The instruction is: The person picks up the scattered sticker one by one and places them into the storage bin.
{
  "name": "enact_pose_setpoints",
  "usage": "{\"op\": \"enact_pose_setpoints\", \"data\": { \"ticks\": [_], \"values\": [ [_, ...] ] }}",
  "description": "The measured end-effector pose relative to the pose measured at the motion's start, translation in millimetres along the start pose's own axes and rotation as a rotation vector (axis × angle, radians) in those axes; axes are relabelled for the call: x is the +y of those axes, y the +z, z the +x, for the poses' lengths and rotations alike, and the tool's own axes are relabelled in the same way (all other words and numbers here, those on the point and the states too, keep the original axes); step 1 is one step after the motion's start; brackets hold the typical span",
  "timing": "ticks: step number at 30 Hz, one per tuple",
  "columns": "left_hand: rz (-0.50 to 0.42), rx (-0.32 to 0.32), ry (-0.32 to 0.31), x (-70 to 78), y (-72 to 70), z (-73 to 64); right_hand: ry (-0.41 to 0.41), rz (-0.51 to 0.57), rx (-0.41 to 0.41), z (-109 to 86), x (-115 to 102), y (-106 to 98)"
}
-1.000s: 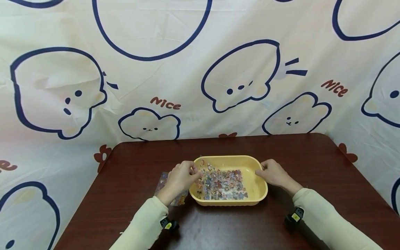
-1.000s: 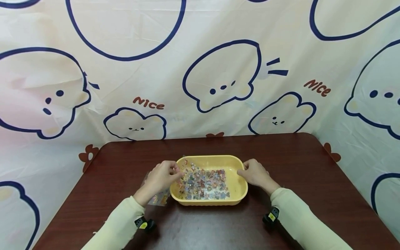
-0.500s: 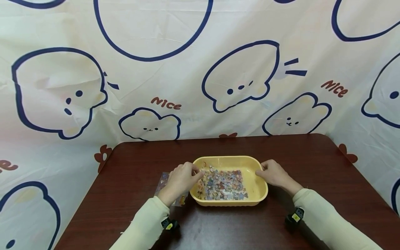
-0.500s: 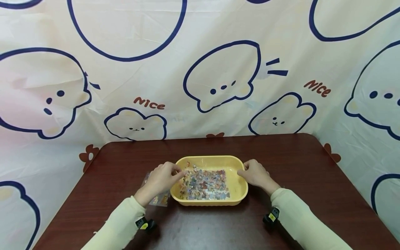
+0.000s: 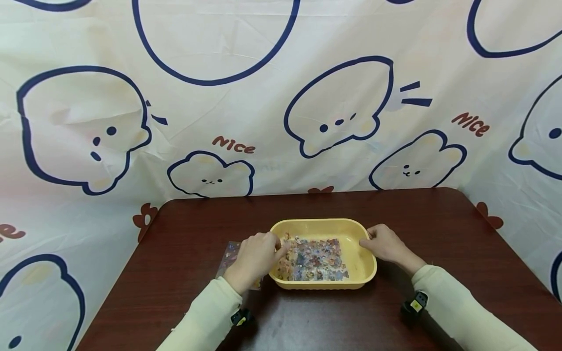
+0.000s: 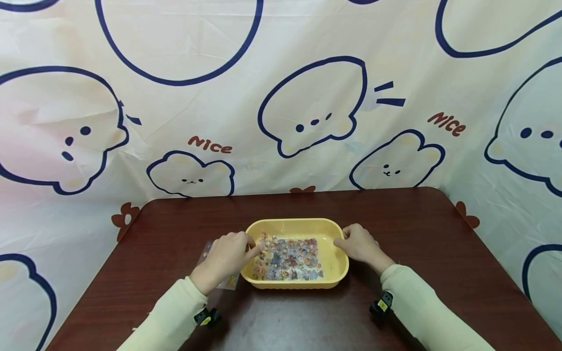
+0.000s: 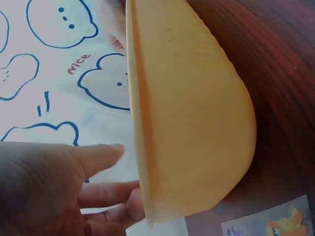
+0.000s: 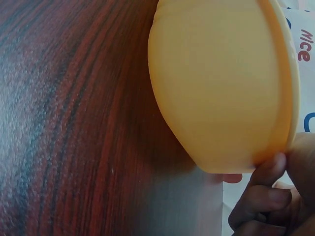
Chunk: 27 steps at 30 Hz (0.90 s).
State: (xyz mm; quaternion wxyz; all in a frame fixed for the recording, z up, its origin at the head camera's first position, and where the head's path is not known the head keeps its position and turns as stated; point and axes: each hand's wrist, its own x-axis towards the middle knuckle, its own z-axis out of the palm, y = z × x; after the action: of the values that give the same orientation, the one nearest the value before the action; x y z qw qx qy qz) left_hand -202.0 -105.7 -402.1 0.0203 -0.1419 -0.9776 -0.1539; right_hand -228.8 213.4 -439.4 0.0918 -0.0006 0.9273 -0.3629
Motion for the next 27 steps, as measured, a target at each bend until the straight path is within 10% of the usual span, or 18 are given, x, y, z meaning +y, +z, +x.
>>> {"op": "enact_pose_setpoints", "data": {
  "ticks": [27],
  "values": [
    [-0.091, 0.122, -0.042, -9.4, -15.4, -5.0, -0.015, 0.006, -0.016, -0.8, -1.1, -0.8]
  ]
}}
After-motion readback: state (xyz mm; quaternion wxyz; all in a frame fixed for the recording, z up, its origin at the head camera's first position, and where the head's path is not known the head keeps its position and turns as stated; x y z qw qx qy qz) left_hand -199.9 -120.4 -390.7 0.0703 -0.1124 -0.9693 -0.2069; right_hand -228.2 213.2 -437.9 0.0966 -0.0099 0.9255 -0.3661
